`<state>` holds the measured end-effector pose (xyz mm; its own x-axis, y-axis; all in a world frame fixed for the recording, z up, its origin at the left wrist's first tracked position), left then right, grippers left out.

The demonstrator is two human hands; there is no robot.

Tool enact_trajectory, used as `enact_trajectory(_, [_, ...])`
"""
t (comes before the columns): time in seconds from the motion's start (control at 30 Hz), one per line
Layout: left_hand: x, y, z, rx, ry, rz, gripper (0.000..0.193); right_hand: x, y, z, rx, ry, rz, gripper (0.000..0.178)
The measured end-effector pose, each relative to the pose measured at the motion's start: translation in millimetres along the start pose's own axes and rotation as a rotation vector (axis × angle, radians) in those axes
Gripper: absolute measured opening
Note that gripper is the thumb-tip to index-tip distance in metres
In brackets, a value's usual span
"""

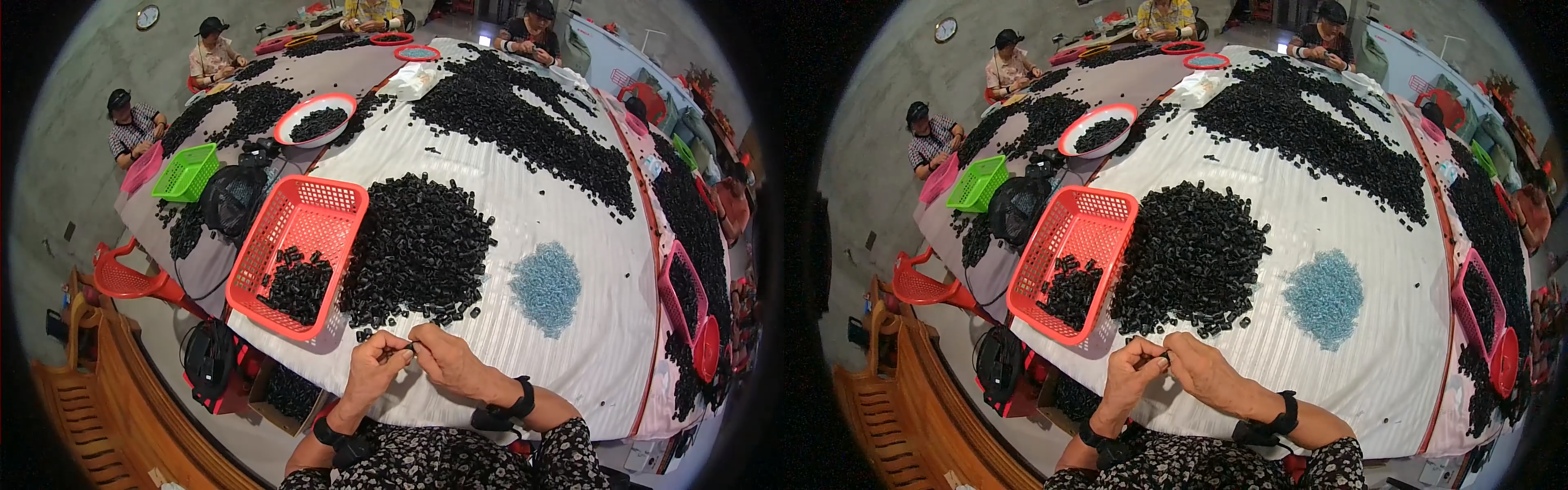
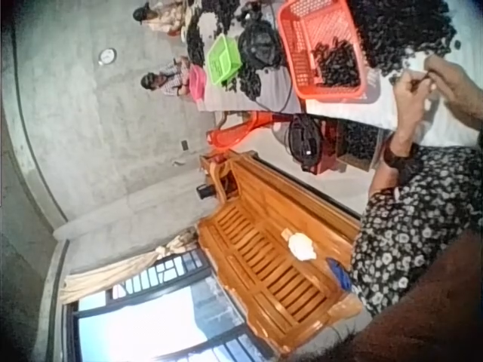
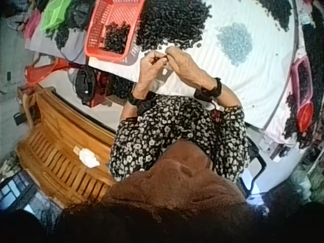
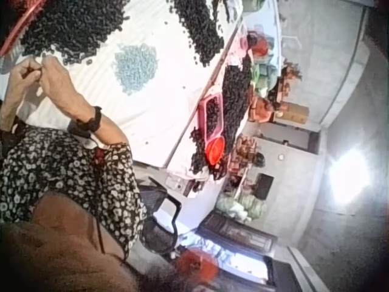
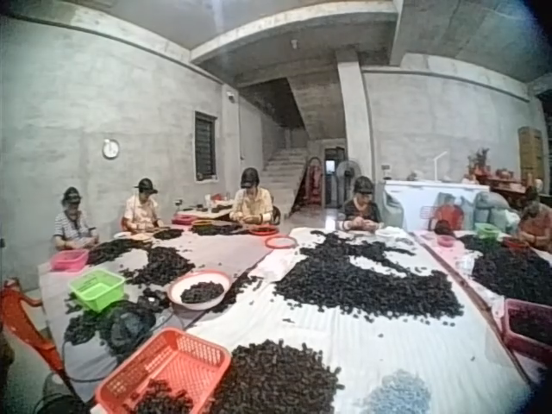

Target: Assembling small black plastic shoe components by hand at a shared workstation.

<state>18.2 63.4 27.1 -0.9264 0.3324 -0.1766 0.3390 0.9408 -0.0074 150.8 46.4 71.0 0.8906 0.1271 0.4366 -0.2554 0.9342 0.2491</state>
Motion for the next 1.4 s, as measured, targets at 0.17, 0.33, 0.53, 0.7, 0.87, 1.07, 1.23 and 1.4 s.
enact_trajectory(0.17, [0.2, -0.3, 0.2, -0.014, 0.002, 0.014, 0.010, -1.1, -2.3, 1.9, -0.020, -0.056, -0.007, 0.012])
enact_trajectory(0.33, [-0.4, -2.2, -1.0, -0.012, 0.000, 0.013, 0.010, -2.2, -2.6, 2.8, 0.043, -0.079, -0.009, 0.015])
enact_trajectory(0.53, [0.8, -1.2, 11.7, -0.010, 0.029, -0.022, 0.009, -4.8, -7.5, -1.7, 0.018, -0.087, -0.021, 0.016])
enact_trajectory(0.7, [-1.3, -1.6, 19.0, 0.037, -0.009, -0.037, 0.006, -6.9, -9.4, -4.0, 0.072, -0.229, 0.014, 0.014])
enact_trajectory(0.87, [-8.7, 0.3, 13.9, 0.073, -0.030, -0.050, 0.002, -6.0, -11.7, -14.6, 0.023, -0.111, 0.007, 0.015])
enact_trajectory(1.07, [-6.0, -0.3, 21.5, 0.070, 0.023, -0.043, 0.005, -9.2, -15.4, -19.7, 0.049, -0.184, 0.000, 0.012])
enact_trajectory(1.23, [-4.9, -0.2, 37.3, 0.087, -0.025, -0.024, 0.007, -8.0, -14.3, -32.8, -0.143, 0.034, 0.095, 0.007])
enact_trajectory(1.4, [-7.0, 0.3, 41.0, 0.116, -0.041, -0.038, 0.006, -9.9, -18.4, -40.4, -0.152, 0.034, 0.158, 0.009])
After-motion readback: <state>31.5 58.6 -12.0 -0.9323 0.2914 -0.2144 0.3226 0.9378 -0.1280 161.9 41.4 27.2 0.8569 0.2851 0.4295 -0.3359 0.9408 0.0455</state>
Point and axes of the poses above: each hand's wrist, its own y-axis towards the middle knuckle, its own x-axis out of the back of the hand, z = x × y, the point moved 5 cm from there along y, towards the middle knuckle, and after that the axes turned 6 degrees about -x, right-handed, at the moved point
